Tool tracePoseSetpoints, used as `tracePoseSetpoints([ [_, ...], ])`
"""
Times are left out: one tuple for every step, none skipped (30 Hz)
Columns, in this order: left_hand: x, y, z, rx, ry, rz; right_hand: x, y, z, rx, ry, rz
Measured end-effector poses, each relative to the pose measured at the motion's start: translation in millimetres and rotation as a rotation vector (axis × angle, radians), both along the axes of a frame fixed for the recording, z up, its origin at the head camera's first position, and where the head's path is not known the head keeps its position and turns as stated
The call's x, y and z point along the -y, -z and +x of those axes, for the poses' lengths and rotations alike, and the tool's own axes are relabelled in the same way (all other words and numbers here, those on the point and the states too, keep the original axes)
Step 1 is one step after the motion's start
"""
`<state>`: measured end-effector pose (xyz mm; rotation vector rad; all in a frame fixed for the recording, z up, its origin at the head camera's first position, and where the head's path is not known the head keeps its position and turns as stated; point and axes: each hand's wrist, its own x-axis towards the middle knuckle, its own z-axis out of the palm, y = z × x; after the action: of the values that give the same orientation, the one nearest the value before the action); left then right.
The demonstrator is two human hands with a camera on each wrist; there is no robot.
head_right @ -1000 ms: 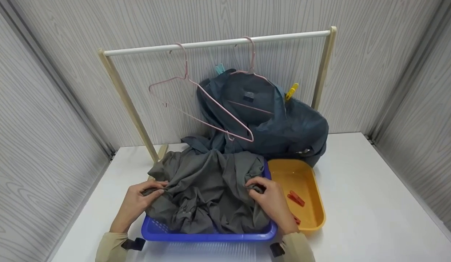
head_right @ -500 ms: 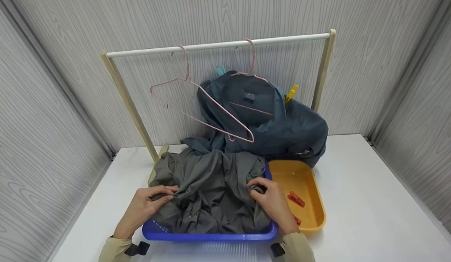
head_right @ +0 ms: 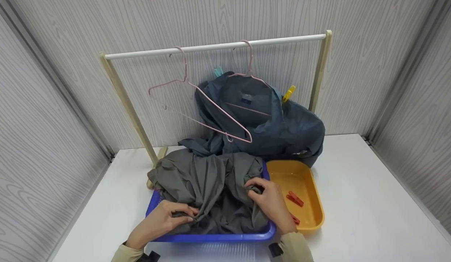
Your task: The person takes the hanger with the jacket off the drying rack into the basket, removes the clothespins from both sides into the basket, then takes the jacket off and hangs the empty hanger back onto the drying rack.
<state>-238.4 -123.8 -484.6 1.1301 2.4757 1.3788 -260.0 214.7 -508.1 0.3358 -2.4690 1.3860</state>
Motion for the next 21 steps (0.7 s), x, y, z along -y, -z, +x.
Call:
tracePoseSetpoints([
  [-2.7,1.0,0.6,0.002,0.007,-0.006,0,-0.1,0.1,-0.002,-0.002,-0.002],
  [-4.5,1.9,0.9,-0.003,0.009,-0.015,-1,0.3,0.1,-0.004,-0.003,-0.011],
  [-5.6,2.6,1.0,-0.003,0.007,-0.024,-1,0.8,0.2,-0.01,-0.003,-0.015],
  [-6.2,3.2,1.0,-0.008,0.003,-0.033,-1,1.3,0.3,-0.016,-0.007,-0.024],
  [-6.1,3.9,0.9,-0.013,0.0,-0.04,-1,2.2,0.5,-0.021,-0.009,-0.032],
  [-5.7,4.3,0.7,-0.015,-0.002,-0.042,-1,2.9,0.9,-0.024,-0.014,-0.044],
  [-4.9,3.9,0.4,-0.018,-0.004,-0.043,-2,3.3,0.8,-0.026,-0.018,-0.055],
  [-3.7,3.1,0.2,-0.02,-0.004,-0.04,-2,3.8,0.6,-0.028,-0.022,-0.067],
  [-2.1,2.0,0.1,-0.019,-0.004,-0.032,-3,3.9,0.6,-0.028,-0.026,-0.073],
  [-0.1,0.4,0.0,-0.022,-0.006,-0.02,-3,3.9,0.6,-0.027,-0.03,-0.081],
  [2.2,-1.8,0.0,-0.027,-0.01,-0.004,-3,3.9,0.6,-0.024,-0.035,-0.09],
  [5.1,-3.9,-0.1,-0.042,-0.023,0.015,-4,3.7,0.7,-0.022,-0.04,-0.097],
  [8.4,-6.4,-0.3,-0.07,-0.042,0.033,-4,3.9,0.5,-0.021,-0.043,-0.101],
  [12.0,-8.6,-1.0,-0.107,-0.063,0.052,-5,3.8,0.7,-0.021,-0.047,-0.105],
  [15.9,-10.4,-2.2,-0.152,-0.09,0.063,-5,3.5,0.7,-0.021,-0.049,-0.109],
  [20.2,-11.5,-3.6,-0.2,-0.122,0.066,-5,3.7,0.8,-0.02,-0.051,-0.114],
  [24.7,-12.0,-5.7,-0.244,-0.154,0.061,-5,4.1,0.7,-0.021,-0.053,-0.12],
  [29.3,-11.4,-8.3,-0.286,-0.19,0.044,-5,4.4,0.5,-0.02,-0.053,-0.126],
  [33.5,-10.2,-11.6,-0.318,-0.219,0.021,-5,4.6,0.4,-0.019,-0.055,-0.131],
  [37.5,-8.0,-15.1,-0.34,-0.243,-0.008,-5,4.7,0.6,-0.022,-0.057,-0.134],
  [41.2,-4.9,-18.7,-0.352,-0.27,-0.045,-5,4.9,0.4,-0.022,-0.057,-0.138],
])
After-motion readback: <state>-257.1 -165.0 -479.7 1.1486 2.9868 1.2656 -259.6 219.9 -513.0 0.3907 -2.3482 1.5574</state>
